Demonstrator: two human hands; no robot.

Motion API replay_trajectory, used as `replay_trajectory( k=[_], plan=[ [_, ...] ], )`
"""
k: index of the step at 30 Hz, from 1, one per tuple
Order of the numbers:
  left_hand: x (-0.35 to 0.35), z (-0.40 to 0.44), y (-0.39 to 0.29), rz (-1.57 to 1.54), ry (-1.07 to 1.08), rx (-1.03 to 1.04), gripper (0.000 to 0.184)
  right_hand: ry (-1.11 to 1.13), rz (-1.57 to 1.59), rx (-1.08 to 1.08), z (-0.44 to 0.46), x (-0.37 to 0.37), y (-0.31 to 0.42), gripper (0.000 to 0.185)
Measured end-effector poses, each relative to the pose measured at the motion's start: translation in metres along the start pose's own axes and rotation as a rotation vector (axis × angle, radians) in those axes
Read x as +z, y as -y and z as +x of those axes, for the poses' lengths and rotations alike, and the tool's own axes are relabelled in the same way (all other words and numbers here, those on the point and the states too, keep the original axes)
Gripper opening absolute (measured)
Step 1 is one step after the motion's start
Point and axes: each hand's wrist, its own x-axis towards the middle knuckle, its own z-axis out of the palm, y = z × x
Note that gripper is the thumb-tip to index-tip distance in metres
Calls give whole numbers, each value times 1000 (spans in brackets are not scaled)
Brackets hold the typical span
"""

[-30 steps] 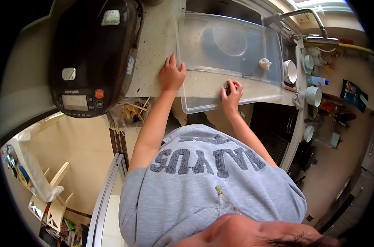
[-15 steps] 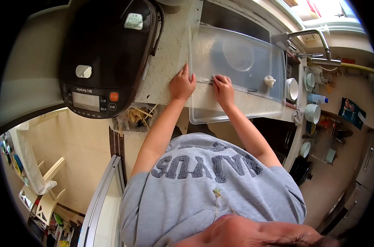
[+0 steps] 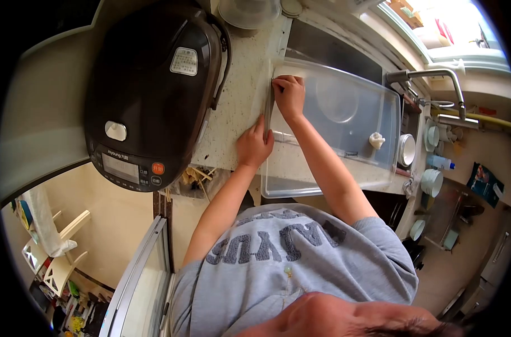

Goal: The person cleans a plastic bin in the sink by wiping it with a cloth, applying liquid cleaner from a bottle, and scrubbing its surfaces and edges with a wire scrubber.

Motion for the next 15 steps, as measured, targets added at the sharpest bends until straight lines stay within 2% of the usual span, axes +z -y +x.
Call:
replay_trajectory(
  k=[2, 4, 5, 7, 8, 10, 13, 15],
  plan=[
    [0, 0, 0, 2, 3, -8, 45, 17, -11, -11, 18, 7, -5, 7],
    [3, -1, 2, 6, 10, -18, 45, 10, 2, 85, 38, 15, -6, 7],
    [5, -2, 3, 6, -37, 4, 46, 19, 120, 205, 40, 19, -8, 7],
    [5, -4, 2, 8, -89, 29, 46, 31, 107, 212, 27, 18, -9, 6],
    [0, -4, -1, 10, -36, 5, 46, 34, 94, 214, 23, 15, -4, 6],
    [-1, 2, 0, 9, 10, -23, 46, 23, 77, 194, 27, 15, 2, 10],
    [5, -6, 1, 7, 29, -19, 47, -4, -2, 359, 47, 15, 2, 24],
    [7, -3, 3, 3, -99, 30, 47, -5, 18, 448, 47, 11, -2, 23]
  ],
)
